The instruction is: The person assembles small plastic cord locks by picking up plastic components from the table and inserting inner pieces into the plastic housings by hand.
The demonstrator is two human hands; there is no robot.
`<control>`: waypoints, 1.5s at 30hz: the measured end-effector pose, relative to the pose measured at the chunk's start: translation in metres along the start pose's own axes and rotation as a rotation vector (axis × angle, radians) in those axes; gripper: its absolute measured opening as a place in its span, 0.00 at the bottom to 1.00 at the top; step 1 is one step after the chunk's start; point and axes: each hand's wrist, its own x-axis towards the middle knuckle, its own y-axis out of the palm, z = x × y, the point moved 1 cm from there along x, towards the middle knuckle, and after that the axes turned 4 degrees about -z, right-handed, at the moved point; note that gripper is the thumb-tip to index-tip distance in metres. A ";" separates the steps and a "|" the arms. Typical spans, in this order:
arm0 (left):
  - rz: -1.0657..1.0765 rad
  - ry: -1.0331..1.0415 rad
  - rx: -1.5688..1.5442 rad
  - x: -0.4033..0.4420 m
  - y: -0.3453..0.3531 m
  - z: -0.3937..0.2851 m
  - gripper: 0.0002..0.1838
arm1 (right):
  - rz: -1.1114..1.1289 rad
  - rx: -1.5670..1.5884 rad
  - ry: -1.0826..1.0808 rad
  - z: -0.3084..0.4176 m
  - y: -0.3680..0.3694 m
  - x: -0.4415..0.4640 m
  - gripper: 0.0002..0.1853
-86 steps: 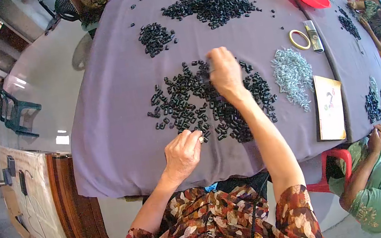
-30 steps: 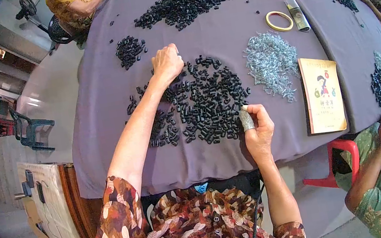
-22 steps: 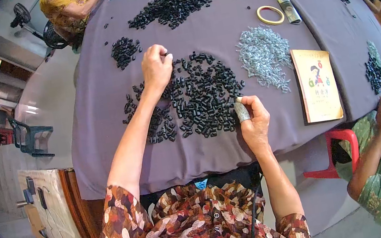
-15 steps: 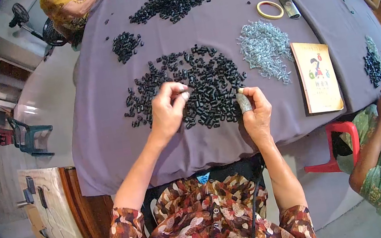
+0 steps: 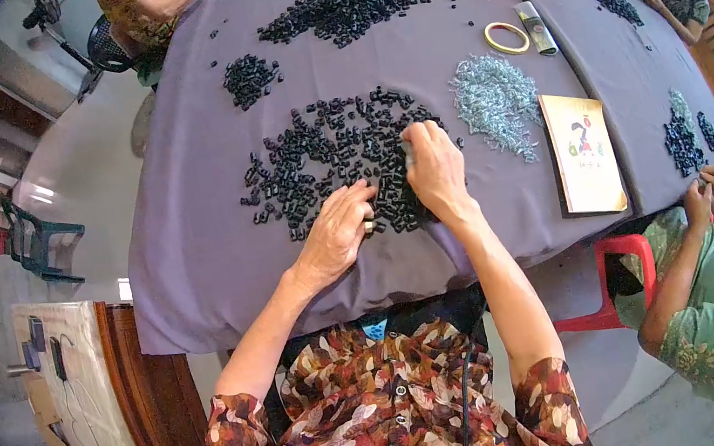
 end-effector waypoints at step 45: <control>-0.712 -0.721 -1.010 -0.060 -0.021 -0.019 0.04 | 0.127 0.573 0.243 0.072 -0.013 -0.045 0.08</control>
